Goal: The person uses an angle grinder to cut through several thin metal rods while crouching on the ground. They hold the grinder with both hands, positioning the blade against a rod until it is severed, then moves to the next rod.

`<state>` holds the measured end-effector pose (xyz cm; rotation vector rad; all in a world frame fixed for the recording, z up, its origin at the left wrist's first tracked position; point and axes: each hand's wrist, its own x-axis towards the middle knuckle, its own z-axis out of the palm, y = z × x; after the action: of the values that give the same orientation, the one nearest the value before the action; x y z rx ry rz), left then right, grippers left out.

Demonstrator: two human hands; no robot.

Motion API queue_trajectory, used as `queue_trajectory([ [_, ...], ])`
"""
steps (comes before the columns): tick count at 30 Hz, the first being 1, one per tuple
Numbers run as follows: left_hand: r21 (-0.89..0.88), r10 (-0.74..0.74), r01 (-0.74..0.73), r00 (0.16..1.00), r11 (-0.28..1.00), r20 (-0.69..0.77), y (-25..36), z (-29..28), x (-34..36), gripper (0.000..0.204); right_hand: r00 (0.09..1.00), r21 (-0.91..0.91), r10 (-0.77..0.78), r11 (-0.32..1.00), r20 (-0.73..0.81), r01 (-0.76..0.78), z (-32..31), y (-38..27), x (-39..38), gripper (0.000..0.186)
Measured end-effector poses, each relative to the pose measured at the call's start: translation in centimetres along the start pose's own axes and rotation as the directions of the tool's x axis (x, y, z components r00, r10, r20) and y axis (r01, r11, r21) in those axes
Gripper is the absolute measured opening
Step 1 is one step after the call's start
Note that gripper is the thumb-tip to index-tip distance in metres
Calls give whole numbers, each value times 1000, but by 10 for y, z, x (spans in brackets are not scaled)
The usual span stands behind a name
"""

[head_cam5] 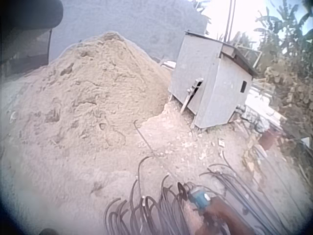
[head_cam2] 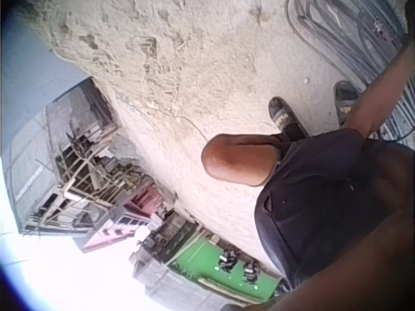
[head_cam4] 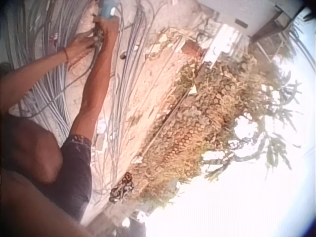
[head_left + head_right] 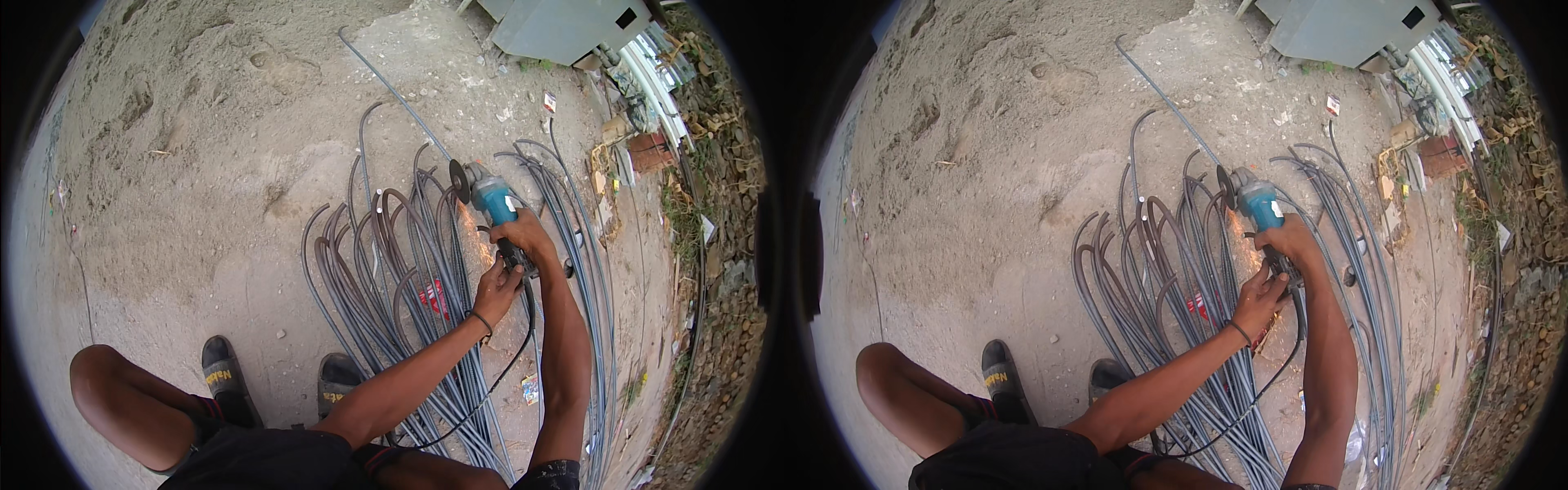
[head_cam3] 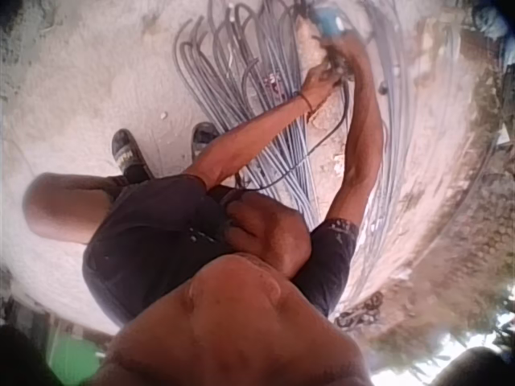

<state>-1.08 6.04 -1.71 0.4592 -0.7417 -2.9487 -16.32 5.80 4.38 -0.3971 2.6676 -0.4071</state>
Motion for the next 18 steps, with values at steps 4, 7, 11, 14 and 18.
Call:
queue_trajectory([
  [4,11,5,-5,1000,1000,-8,4,-1,-2,57,998,31,21,999,65,-23,-3,-7,-4,57],
  [7,5,-16,16,1000,1000,-15,5,1,-3,59,996,30,27,999,86,-30,-6,-10,-8,56],
  [11,1,4,-4,1000,1000,-8,4,-2,-1,61,997,62,25,998,75,-29,-5,-15,-10,54],
  [14,19,4,-4,1000,1000,-1,3,-2,-1,62,997,42,24,999,69,-27,-5,-12,-7,53],
  [18,-7,2,-2,1000,1000,-6,3,0,-2,62,995,54,25,998,99,-30,-9,-14,-11,53],
])
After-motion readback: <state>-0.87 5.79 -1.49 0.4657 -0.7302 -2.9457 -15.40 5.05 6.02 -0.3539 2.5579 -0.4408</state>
